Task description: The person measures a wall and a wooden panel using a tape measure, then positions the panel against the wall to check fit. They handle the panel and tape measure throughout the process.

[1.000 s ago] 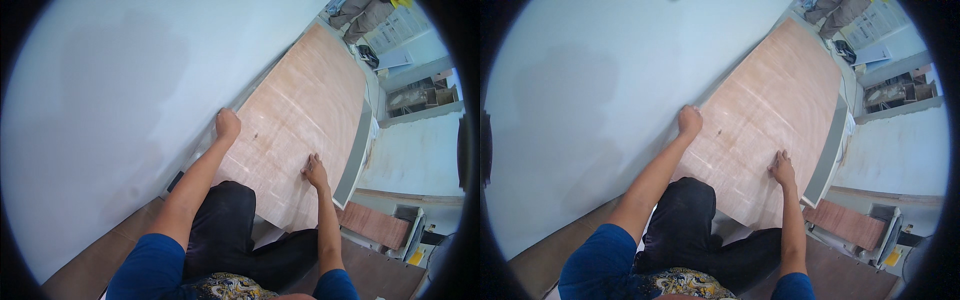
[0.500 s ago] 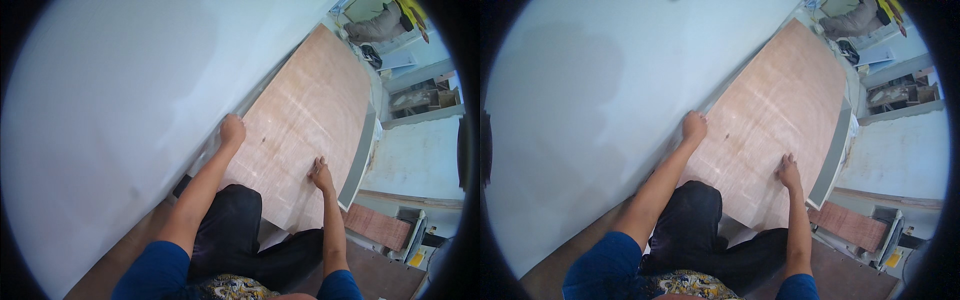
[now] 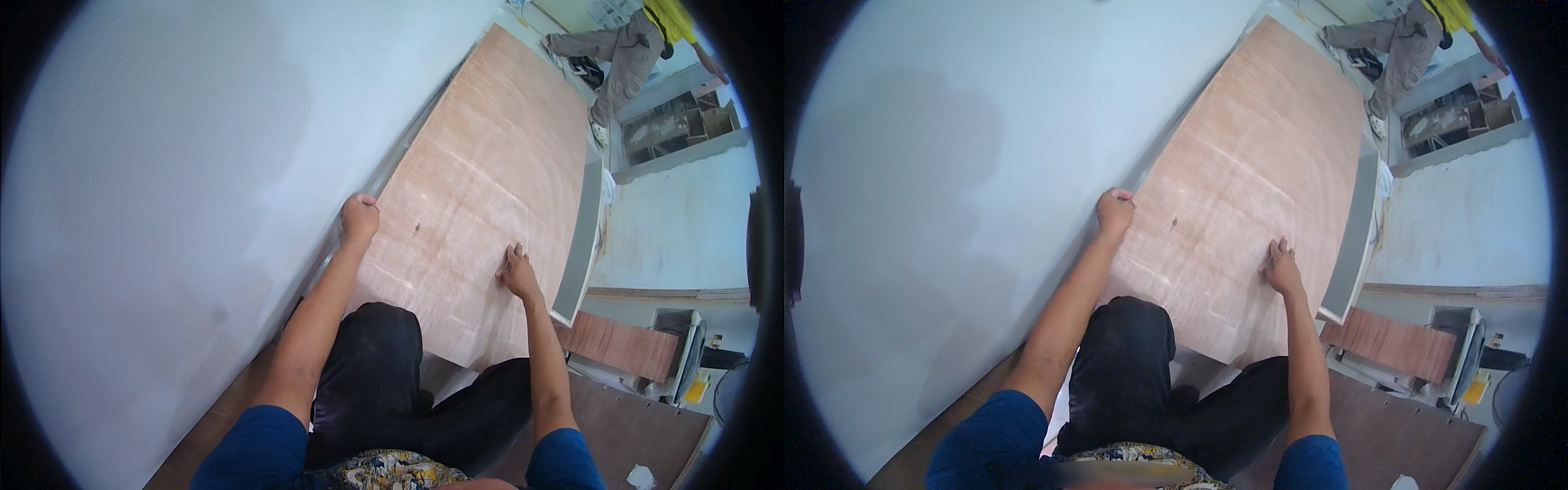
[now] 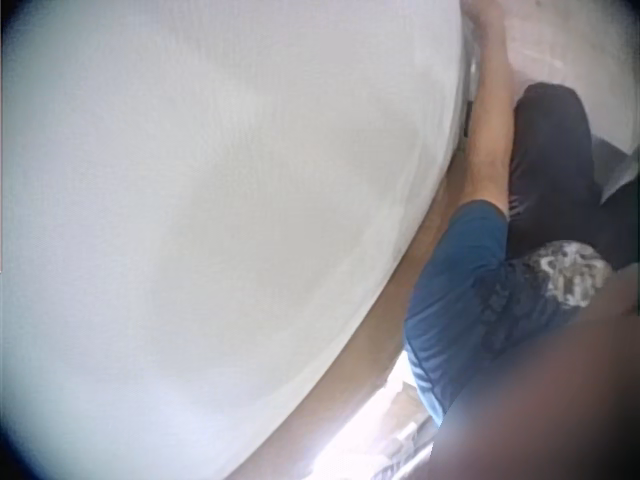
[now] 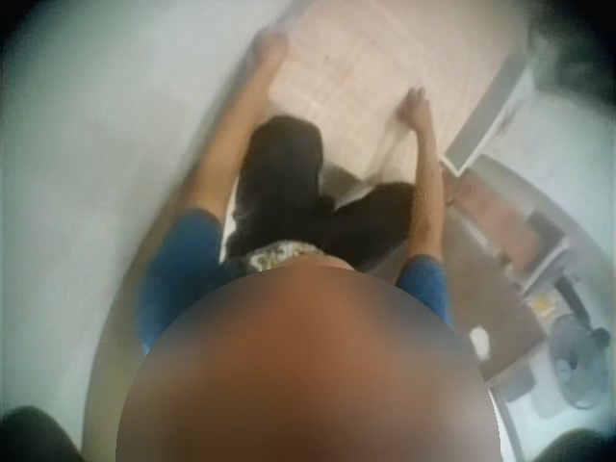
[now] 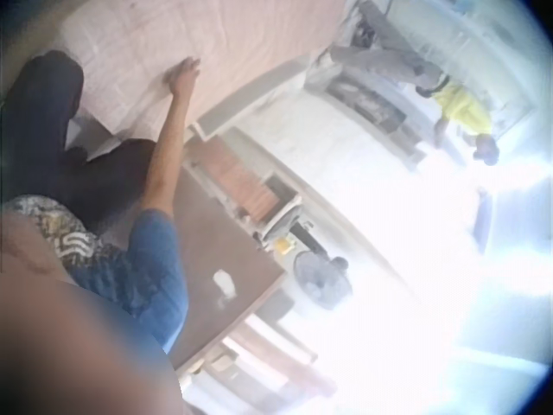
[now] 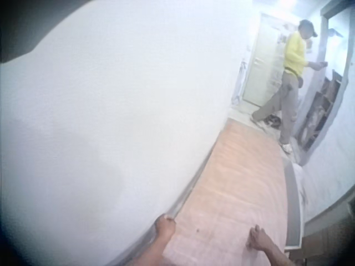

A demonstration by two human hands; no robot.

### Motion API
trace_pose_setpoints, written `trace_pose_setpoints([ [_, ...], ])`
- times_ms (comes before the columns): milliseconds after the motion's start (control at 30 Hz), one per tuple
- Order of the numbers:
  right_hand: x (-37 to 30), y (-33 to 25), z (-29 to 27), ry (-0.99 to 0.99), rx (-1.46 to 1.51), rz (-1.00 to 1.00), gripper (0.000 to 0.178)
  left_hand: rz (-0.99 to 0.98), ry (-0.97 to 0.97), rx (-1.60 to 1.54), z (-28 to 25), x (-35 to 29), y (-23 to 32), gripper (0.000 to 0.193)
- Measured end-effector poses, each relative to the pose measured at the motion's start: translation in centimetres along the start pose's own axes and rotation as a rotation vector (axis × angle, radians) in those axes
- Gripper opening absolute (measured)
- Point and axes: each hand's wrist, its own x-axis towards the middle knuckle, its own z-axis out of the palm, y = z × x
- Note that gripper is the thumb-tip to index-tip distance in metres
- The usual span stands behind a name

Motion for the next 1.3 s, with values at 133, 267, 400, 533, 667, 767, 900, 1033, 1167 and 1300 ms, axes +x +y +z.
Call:
trace_pose_setpoints([
  [133, 0.5, 1.1, 1.5, 0.007, -0.051, -0.010, 0.082, 0.047, -0.022, -0.004, -0.1, -0.3, 0.3, 0.010],
  [267, 0.9, 3.4, 2.8, 0.045, -0.007, -0.061, 0.080, 0.239, 0.041, 0.208, 0.0, -0.9, 0.8, 0.011],
  [400, 0.6, 1.7, 1.6, 0.022, 0.002, -0.025, 0.079, 0.137, 0.018, 0.222, -1.6, -1.7, 2.0, 0.013],
  [533, 0.6, 1.7, 1.8, 0.026, -0.014, -0.027, 0.079, 0.101, 0.039, 0.216, -1.6, -2.0, 1.9, 0.015],
  [667, 0.8, 2.2, 2.2, 0.042, -0.042, -0.031, 0.080, 0.111, 0.030, 0.150, -1.6, -2.1, 1.5, 0.016],
  [767, 0.6, 2.4, 2.1, 0.051, -0.042, -0.034, 0.079, 0.150, 0.031, 0.202, -1.2, -2.0, 1.6, 0.017],
  [900, 0.0, 3.1, 1.4, 0.009, -0.179, 0.035, 0.070, 0.320, -0.016, 0.452, 0.5, -0.8, 1.5, 0.021],
  [1033, 3.6, 1.2, 2.4, -0.057, -0.184, 0.042, 0.054, 0.399, -0.035, 0.439, -1.7, 2.3, -1.1, 0.021],
  [1167, 3.2, -1.9, 2.4, -0.022, -0.036, 0.033, 0.074, 0.434, 0.038, 0.559, -4.4, 0.7, 1.0, 0.013],
  [1300, 3.0, -2.9, 1.8, -0.042, -0.062, 0.021, 0.075, 0.423, 0.053, 0.540, -5.1, 1.2, 0.5, 0.012],
])
